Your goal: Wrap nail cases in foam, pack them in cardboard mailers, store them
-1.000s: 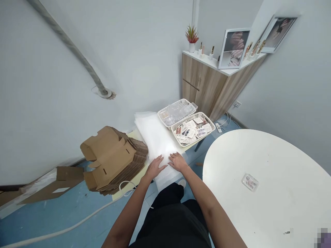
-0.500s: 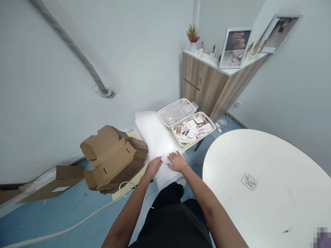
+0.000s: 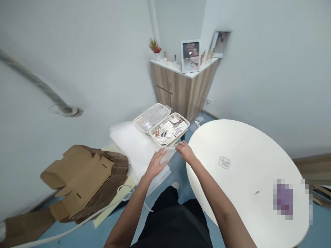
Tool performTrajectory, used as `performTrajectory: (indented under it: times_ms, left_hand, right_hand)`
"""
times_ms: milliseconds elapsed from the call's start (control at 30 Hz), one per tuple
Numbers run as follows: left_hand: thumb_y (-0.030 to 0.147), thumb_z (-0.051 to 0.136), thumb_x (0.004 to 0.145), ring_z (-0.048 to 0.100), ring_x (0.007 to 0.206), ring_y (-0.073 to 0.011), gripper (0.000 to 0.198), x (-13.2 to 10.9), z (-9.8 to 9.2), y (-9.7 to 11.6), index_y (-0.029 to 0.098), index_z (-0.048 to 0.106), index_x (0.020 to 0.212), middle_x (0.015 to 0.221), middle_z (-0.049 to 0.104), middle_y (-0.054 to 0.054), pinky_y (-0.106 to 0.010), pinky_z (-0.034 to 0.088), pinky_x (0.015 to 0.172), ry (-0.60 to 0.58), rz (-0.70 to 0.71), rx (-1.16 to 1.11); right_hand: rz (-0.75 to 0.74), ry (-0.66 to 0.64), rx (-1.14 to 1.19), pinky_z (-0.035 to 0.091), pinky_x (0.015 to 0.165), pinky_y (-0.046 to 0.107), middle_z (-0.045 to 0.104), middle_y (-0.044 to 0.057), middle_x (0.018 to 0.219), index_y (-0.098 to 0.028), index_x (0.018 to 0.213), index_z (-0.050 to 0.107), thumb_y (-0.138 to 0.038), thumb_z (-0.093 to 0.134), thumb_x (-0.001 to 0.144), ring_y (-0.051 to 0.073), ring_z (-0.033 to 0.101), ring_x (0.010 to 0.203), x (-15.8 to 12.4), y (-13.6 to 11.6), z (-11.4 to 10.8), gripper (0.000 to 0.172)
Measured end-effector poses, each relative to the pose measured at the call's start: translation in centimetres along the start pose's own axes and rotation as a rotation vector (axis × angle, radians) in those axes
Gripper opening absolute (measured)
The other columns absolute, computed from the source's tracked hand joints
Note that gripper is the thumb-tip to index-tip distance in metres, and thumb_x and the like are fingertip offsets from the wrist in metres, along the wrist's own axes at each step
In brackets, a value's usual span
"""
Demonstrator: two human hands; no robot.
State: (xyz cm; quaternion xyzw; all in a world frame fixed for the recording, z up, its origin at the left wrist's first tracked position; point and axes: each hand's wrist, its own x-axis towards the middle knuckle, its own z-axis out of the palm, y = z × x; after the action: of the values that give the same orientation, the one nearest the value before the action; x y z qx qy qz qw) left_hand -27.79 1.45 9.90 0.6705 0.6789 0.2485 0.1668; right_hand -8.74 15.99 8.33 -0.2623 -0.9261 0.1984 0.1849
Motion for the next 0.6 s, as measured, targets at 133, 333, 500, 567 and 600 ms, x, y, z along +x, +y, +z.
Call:
performTrajectory:
  times_ms: [133, 333, 500, 567, 600]
  left_hand:
    - [0.032, 0.053, 0.09, 0.021, 0.146, -0.0292, 0.048, 2.3, 3.4, 4.7, 0.026, 0.049, 0.137, 0.155, 0.033, -0.008, -0.06, 0.013, 0.117, -0.12, 0.095, 0.037]
    - [0.045, 0.054, 0.09, 0.015, 0.147, -0.0301, 0.058, 4.5, 10.5, 12.5, 0.028, 0.04, 0.144, 0.158, 0.025, -0.008, -0.061, 0.014, 0.115, -0.325, 0.131, 0.005]
    - [0.041, 0.056, 0.087, 0.005, 0.148, -0.0321, 0.068, 4.3, 16.5, 17.5, 0.023, 0.033, 0.149, 0.161, 0.012, -0.014, -0.06, 0.009, 0.116, -0.456, 0.171, 0.155]
    - [0.037, 0.056, 0.087, 0.002, 0.148, -0.0335, 0.069, 3.6, 18.7, 18.7, 0.021, 0.031, 0.149, 0.161, 0.01, -0.016, -0.061, 0.008, 0.115, -0.462, 0.164, 0.222]
    - [0.034, 0.056, 0.087, 0.002, 0.148, -0.034, 0.069, 3.2, 19.7, 19.2, 0.02, 0.031, 0.15, 0.161, 0.01, -0.016, -0.061, 0.009, 0.115, -0.466, 0.156, 0.247]
  right_hand:
    - [0.162, 0.17, -0.047, 0.045, 0.102, 0.048, 0.071, 0.006, 0.115, -0.022, 0.098, 0.067, -0.011, 0.046, 0.09, 0.024, 0.053, 0.125, -6.7, 3.7, -5.0, 0.025]
    - [0.39, 0.371, -0.123, 0.053, 0.095, 0.044, 0.069, 0.008, 0.118, -0.021, 0.099, 0.066, -0.013, 0.044, 0.09, 0.023, 0.057, 0.121, -16.9, 7.8, -9.6, 0.026]
    - [0.492, 0.41, -0.222, 0.053, 0.095, 0.045, 0.07, 0.009, 0.112, -0.02, 0.095, 0.066, -0.01, 0.043, 0.089, 0.025, 0.052, 0.127, -25.9, 9.9, -11.1, 0.026]
    - [0.539, 0.404, -0.24, 0.052, 0.097, 0.046, 0.07, 0.01, 0.113, -0.019, 0.094, 0.066, -0.009, 0.043, 0.088, 0.025, 0.051, 0.128, -29.4, 9.9, -10.6, 0.025]
    - [0.57, 0.398, -0.245, 0.052, 0.097, 0.046, 0.069, 0.01, 0.114, -0.019, 0.093, 0.066, -0.009, 0.044, 0.088, 0.025, 0.05, 0.129, -31.0, 9.7, -10.1, 0.025]
